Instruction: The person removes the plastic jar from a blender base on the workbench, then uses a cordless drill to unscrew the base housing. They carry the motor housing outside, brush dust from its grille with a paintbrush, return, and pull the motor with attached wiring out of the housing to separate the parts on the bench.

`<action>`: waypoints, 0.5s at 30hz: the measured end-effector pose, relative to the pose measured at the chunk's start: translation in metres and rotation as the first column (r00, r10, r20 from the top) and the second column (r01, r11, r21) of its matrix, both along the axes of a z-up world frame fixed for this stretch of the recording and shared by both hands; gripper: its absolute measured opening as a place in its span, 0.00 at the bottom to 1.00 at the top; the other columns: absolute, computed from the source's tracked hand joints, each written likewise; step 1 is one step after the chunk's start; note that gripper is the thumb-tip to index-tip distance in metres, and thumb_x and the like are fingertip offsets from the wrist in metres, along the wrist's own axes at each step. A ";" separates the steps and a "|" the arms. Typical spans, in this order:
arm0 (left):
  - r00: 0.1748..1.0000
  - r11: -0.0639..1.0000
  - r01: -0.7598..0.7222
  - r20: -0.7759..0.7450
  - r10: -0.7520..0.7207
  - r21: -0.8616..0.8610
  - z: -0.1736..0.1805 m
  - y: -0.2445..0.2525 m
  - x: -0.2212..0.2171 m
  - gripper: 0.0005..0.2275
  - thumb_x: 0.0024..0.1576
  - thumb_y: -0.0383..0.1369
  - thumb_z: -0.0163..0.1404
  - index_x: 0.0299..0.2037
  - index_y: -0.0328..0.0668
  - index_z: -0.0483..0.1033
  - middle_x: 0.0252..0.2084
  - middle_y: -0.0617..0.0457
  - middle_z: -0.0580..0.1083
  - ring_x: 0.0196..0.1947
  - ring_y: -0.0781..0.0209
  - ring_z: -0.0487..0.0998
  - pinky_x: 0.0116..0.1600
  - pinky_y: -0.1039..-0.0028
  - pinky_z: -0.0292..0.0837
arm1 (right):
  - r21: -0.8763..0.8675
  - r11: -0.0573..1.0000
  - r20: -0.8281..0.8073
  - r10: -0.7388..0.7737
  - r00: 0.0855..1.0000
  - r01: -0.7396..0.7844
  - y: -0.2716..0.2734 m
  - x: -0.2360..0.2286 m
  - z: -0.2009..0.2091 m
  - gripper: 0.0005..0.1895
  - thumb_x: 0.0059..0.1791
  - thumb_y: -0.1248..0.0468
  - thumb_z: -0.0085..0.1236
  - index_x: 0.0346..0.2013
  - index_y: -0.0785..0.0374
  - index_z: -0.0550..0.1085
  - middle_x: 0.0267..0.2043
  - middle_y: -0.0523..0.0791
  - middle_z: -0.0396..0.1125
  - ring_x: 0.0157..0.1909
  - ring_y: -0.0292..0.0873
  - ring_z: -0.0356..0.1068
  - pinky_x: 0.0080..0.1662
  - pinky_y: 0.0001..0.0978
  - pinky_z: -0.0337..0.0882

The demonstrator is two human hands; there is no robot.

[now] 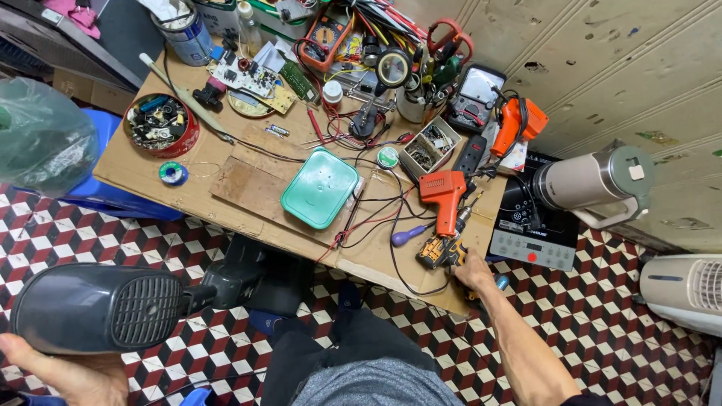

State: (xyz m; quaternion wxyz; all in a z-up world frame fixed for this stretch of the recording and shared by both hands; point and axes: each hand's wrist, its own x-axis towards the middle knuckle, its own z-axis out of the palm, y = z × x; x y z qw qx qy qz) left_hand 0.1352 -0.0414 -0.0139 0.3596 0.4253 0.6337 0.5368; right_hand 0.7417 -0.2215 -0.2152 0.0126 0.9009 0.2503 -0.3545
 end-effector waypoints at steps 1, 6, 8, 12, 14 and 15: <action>1.000 1.000 0.006 0.000 -0.006 0.002 0.004 0.001 0.004 0.49 0.58 0.74 0.28 0.70 0.31 0.56 0.65 0.32 0.63 0.64 0.46 0.72 0.63 0.57 0.73 | 0.002 1.000 0.000 -0.006 1.000 0.006 0.003 -0.007 0.017 0.36 0.44 0.58 0.65 0.63 0.65 0.64 0.59 0.59 0.70 0.61 0.56 0.71 0.61 0.44 0.70; 0.993 0.997 -0.033 -0.112 0.041 0.066 -0.003 0.004 -0.001 0.42 0.65 0.67 0.28 0.65 0.27 0.61 0.59 0.33 0.69 0.56 0.46 0.78 0.52 0.60 0.77 | -0.019 0.986 0.219 0.163 0.962 -0.163 0.021 -0.047 0.111 0.47 0.45 0.56 0.61 0.74 0.58 0.51 0.54 0.57 0.71 0.52 0.61 0.74 0.55 0.49 0.72; 0.962 0.986 -0.114 -0.234 0.140 0.121 -0.030 0.009 -0.031 0.35 0.70 0.59 0.33 0.65 0.25 0.65 0.58 0.33 0.74 0.56 0.46 0.81 0.54 0.62 0.79 | 0.056 0.979 0.288 0.173 0.942 -0.197 0.003 -0.031 0.094 0.46 0.43 0.57 0.63 0.72 0.59 0.53 0.50 0.58 0.71 0.49 0.61 0.74 0.52 0.51 0.71; 0.940 0.975 -0.108 -0.300 0.164 0.196 -0.044 0.014 -0.055 0.24 0.73 0.43 0.37 0.62 0.24 0.72 0.56 0.36 0.78 0.55 0.50 0.83 0.56 0.67 0.79 | 0.096 0.945 0.503 0.226 0.834 -0.314 -0.023 -0.011 0.099 0.45 0.40 0.57 0.68 0.66 0.66 0.57 0.38 0.57 0.71 0.40 0.57 0.72 0.44 0.52 0.66; 0.952 0.978 -0.066 -0.281 0.122 0.199 -0.042 0.013 -0.058 0.22 0.71 0.39 0.36 0.61 0.24 0.72 0.55 0.38 0.78 0.55 0.53 0.82 0.56 0.69 0.79 | 0.125 0.937 0.586 0.195 0.787 -0.325 -0.034 -0.005 0.097 0.42 0.40 0.60 0.67 0.64 0.65 0.59 0.37 0.55 0.70 0.39 0.56 0.71 0.43 0.50 0.64; 0.962 0.978 -0.024 -0.261 0.079 0.208 -0.041 0.016 -0.058 0.20 0.70 0.35 0.36 0.60 0.25 0.73 0.55 0.40 0.78 0.54 0.55 0.82 0.57 0.71 0.79 | 0.156 0.928 0.664 0.155 0.732 -0.338 -0.040 0.000 0.097 0.39 0.39 0.63 0.66 0.63 0.65 0.61 0.35 0.54 0.70 0.38 0.54 0.71 0.43 0.48 0.62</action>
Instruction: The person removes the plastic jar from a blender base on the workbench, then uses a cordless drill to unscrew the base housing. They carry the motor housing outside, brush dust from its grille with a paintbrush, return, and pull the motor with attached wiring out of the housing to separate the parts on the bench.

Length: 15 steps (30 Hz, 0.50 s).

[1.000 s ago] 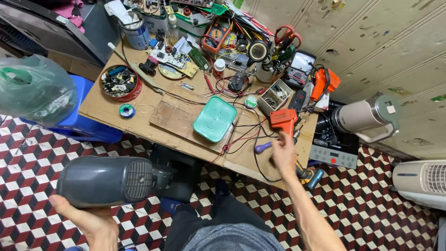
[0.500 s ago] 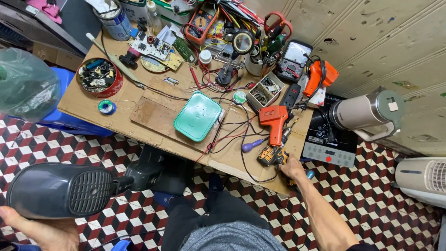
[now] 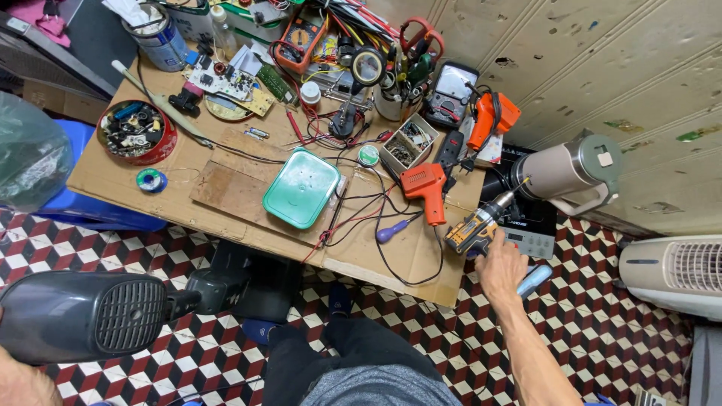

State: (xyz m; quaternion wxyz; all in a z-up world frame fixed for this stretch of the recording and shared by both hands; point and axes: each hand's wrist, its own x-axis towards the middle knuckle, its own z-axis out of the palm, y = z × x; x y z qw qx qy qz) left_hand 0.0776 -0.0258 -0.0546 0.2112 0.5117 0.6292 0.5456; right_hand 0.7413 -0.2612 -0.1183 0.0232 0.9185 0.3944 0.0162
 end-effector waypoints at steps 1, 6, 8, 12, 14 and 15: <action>1.000 1.000 0.009 0.004 -0.009 0.002 0.000 0.004 0.001 0.20 0.70 0.35 0.36 0.60 0.25 0.73 0.55 0.40 0.78 0.54 0.55 0.82 0.57 0.71 0.79 | 0.002 1.000 0.004 -0.009 1.000 0.009 -0.007 0.006 0.005 0.39 0.39 0.63 0.66 0.63 0.65 0.61 0.35 0.54 0.70 0.38 0.54 0.71 0.43 0.48 0.62; 0.936 0.995 -0.001 -0.351 0.034 0.095 -0.008 0.015 -0.014 0.12 0.65 0.24 0.42 0.52 0.30 0.79 0.50 0.43 0.77 0.49 0.54 0.75 0.62 0.69 0.68 | 0.494 0.830 -0.301 -0.117 0.946 0.260 -0.026 0.023 0.037 0.32 0.46 0.57 0.67 0.59 0.69 0.66 0.51 0.56 0.71 0.48 0.58 0.72 0.50 0.54 0.72; 0.951 0.994 -0.109 -0.289 0.114 0.031 0.041 -0.001 0.017 0.10 0.64 0.29 0.46 0.50 0.32 0.77 0.49 0.45 0.76 0.50 0.54 0.74 0.61 0.68 0.67 | 0.529 0.832 -0.459 0.119 0.880 0.164 -0.012 0.068 -0.013 0.30 0.48 0.56 0.65 0.58 0.69 0.66 0.49 0.56 0.70 0.47 0.56 0.71 0.50 0.52 0.72; 0.991 0.976 -0.135 -0.025 0.133 -0.169 0.089 0.007 0.057 0.14 0.62 0.41 0.51 0.46 0.37 0.74 0.44 0.49 0.75 0.47 0.57 0.75 0.52 0.69 0.69 | 0.655 0.731 -0.662 0.432 0.612 0.191 -0.040 0.171 -0.082 0.24 0.55 0.53 0.55 0.56 0.70 0.65 0.43 0.52 0.68 0.43 0.51 0.69 0.49 0.44 0.71; 0.990 0.977 -0.130 0.026 0.136 -0.168 0.086 0.007 0.061 0.15 0.62 0.42 0.50 0.46 0.37 0.73 0.43 0.50 0.74 0.45 0.59 0.74 0.50 0.70 0.70 | 0.696 0.675 -0.692 0.539 0.480 0.245 -0.051 0.190 -0.103 0.23 0.58 0.51 0.50 0.54 0.70 0.65 0.39 0.51 0.66 0.40 0.48 0.67 0.48 0.40 0.70; 0.988 0.977 -0.123 0.069 0.136 -0.172 0.085 0.006 0.061 0.15 0.62 0.43 0.49 0.47 0.37 0.73 0.43 0.51 0.74 0.43 0.61 0.74 0.48 0.71 0.71 | 0.708 0.650 -0.698 0.589 0.406 0.276 -0.057 0.197 -0.113 0.23 0.60 0.51 0.47 0.54 0.70 0.65 0.38 0.50 0.66 0.39 0.46 0.67 0.48 0.38 0.70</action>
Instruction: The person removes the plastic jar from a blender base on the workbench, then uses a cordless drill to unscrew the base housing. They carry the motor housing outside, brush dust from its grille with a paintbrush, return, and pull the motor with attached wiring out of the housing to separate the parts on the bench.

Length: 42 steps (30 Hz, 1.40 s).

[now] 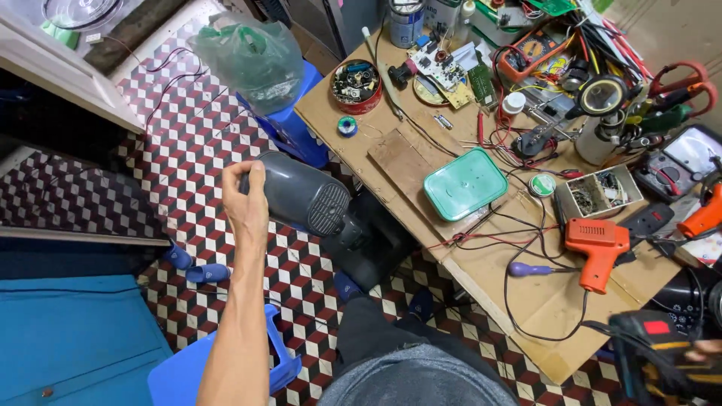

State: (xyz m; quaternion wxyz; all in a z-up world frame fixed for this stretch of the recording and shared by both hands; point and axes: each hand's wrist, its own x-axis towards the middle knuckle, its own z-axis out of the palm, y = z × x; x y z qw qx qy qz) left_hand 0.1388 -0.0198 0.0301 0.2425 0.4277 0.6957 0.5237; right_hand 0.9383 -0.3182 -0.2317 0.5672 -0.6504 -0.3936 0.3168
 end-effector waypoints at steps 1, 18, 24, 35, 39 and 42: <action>1.000 1.000 -0.014 -0.001 0.014 0.001 -0.001 -0.002 0.000 0.15 0.62 0.43 0.49 0.47 0.37 0.73 0.43 0.51 0.74 0.43 0.61 0.74 0.48 0.71 0.71 | 0.049 0.998 -0.079 0.044 0.996 -0.041 0.022 -0.037 0.022 0.23 0.62 0.50 0.45 0.53 0.71 0.65 0.36 0.49 0.65 0.38 0.45 0.66 0.48 0.36 0.70; 0.962 0.969 -0.214 0.143 0.231 -0.126 -0.024 0.011 -0.012 0.22 0.61 0.50 0.45 0.47 0.40 0.81 0.43 0.51 0.78 0.45 0.57 0.78 0.51 0.67 0.72 | -0.287 0.833 -0.032 0.486 0.874 -0.473 0.149 -0.444 0.267 0.15 0.39 0.68 0.69 0.40 0.63 0.80 0.30 0.42 0.77 0.29 0.35 0.75 0.34 0.28 0.78; 0.960 0.965 -0.188 0.175 0.220 -0.184 -0.014 0.007 -0.005 0.21 0.61 0.51 0.42 0.48 0.43 0.80 0.40 0.52 0.77 0.43 0.59 0.78 0.48 0.68 0.74 | -0.338 0.808 -0.093 0.481 0.872 -0.482 0.157 -0.454 0.263 0.11 0.42 0.65 0.70 0.38 0.65 0.82 0.26 0.45 0.76 0.26 0.37 0.73 0.31 0.31 0.77; 0.961 0.963 -0.199 0.154 0.228 -0.181 -0.017 0.006 -0.010 0.22 0.61 0.51 0.42 0.49 0.44 0.80 0.42 0.51 0.78 0.45 0.58 0.79 0.49 0.69 0.74 | -0.274 0.817 -0.171 0.478 0.862 -0.507 0.169 -0.473 0.272 0.13 0.41 0.65 0.69 0.39 0.65 0.81 0.27 0.43 0.75 0.26 0.36 0.72 0.31 0.29 0.76; 0.966 0.965 -0.198 0.132 0.221 -0.172 -0.016 0.006 -0.008 0.22 0.62 0.51 0.41 0.51 0.44 0.80 0.43 0.51 0.78 0.46 0.58 0.79 0.50 0.68 0.74 | -0.249 0.817 -0.253 0.463 0.849 -0.520 0.173 -0.476 0.282 0.11 0.44 0.66 0.67 0.39 0.66 0.81 0.24 0.44 0.72 0.24 0.36 0.70 0.28 0.29 0.73; 0.963 0.960 -0.205 0.133 0.232 -0.190 -0.014 0.007 -0.007 0.22 0.62 0.51 0.41 0.50 0.44 0.80 0.42 0.51 0.78 0.45 0.58 0.79 0.49 0.68 0.74 | -0.249 0.804 -0.413 0.416 0.810 -0.540 0.183 -0.475 0.295 0.10 0.45 0.67 0.64 0.40 0.68 0.80 0.25 0.44 0.73 0.22 0.37 0.67 0.27 0.30 0.70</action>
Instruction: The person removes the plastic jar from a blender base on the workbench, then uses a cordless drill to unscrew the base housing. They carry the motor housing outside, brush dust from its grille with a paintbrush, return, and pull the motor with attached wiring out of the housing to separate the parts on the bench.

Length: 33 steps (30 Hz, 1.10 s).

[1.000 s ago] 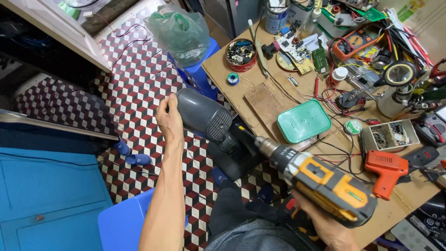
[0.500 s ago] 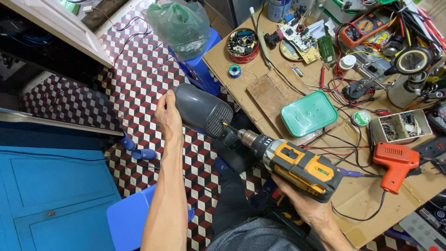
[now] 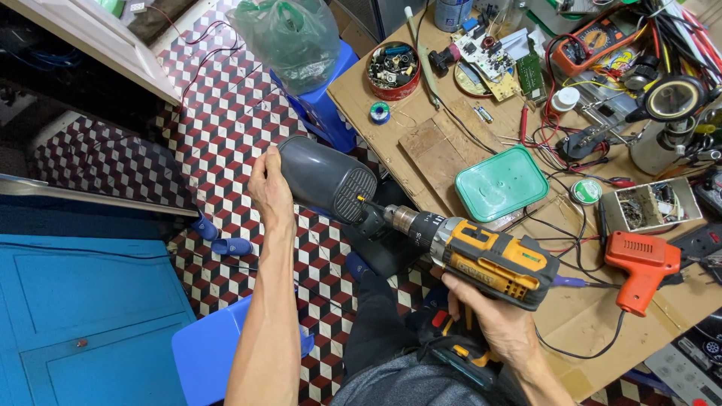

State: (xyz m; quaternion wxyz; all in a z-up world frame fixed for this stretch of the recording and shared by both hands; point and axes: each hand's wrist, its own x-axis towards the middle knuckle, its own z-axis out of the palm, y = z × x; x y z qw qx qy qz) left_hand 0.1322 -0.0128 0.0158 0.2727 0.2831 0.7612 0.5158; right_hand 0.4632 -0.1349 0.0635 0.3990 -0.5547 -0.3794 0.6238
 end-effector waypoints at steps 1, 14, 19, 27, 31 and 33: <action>1.000 1.000 -0.003 0.001 0.003 -0.001 0.001 0.000 0.000 0.22 0.62 0.51 0.41 0.50 0.44 0.80 0.42 0.51 0.78 0.45 0.58 0.79 0.49 0.68 0.74 | -0.001 1.000 0.001 0.003 1.000 -0.003 0.001 0.001 0.000 0.10 0.45 0.67 0.64 0.40 0.68 0.80 0.25 0.44 0.73 0.22 0.37 0.67 0.27 0.30 0.70; 0.999 0.999 0.038 0.033 -0.039 0.033 0.002 -0.001 -0.004 0.20 0.63 0.49 0.42 0.44 0.43 0.81 0.35 0.57 0.75 0.40 0.65 0.76 0.46 0.74 0.71 | 0.161 0.973 0.274 0.118 0.955 -0.167 0.008 0.016 -0.003 0.14 0.41 0.66 0.69 0.40 0.64 0.81 0.32 0.43 0.77 0.30 0.35 0.74 0.33 0.28 0.77; 0.997 0.996 0.066 0.030 -0.068 0.062 0.000 -0.003 -0.006 0.19 0.65 0.47 0.42 0.40 0.40 0.81 0.32 0.58 0.72 0.36 0.66 0.72 0.43 0.75 0.69 | 0.165 0.961 0.339 0.155 0.928 -0.221 0.010 0.012 0.010 0.14 0.41 0.65 0.69 0.40 0.63 0.81 0.31 0.41 0.78 0.29 0.34 0.73 0.32 0.28 0.77; 0.995 0.995 0.087 0.052 -0.090 0.046 -0.019 -0.002 -0.021 0.20 0.69 0.47 0.44 0.34 0.39 0.76 0.28 0.59 0.63 0.30 0.66 0.63 0.39 0.74 0.61 | 0.325 0.898 0.332 0.185 0.925 -0.297 0.015 0.018 0.017 0.15 0.41 0.65 0.70 0.41 0.63 0.80 0.34 0.43 0.77 0.31 0.37 0.75 0.34 0.31 0.77; 0.989 0.991 0.116 0.082 -0.121 0.061 0.003 -0.004 -0.011 0.19 0.68 0.47 0.43 0.35 0.40 0.76 0.30 0.59 0.66 0.33 0.67 0.67 0.42 0.75 0.65 | 0.420 0.757 0.506 0.262 0.821 -0.501 0.012 0.047 -0.023 0.15 0.39 0.65 0.71 0.39 0.63 0.79 0.34 0.42 0.77 0.32 0.38 0.77 0.34 0.31 0.77; 0.984 0.988 0.128 0.112 -0.137 0.086 0.009 -0.004 -0.008 0.17 0.65 0.46 0.41 0.37 0.45 0.78 0.32 0.62 0.71 0.36 0.71 0.72 0.46 0.78 0.70 | 0.279 0.779 0.563 0.340 0.753 -0.561 0.015 0.048 -0.026 0.14 0.39 0.66 0.71 0.38 0.61 0.80 0.32 0.42 0.79 0.30 0.38 0.79 0.33 0.31 0.78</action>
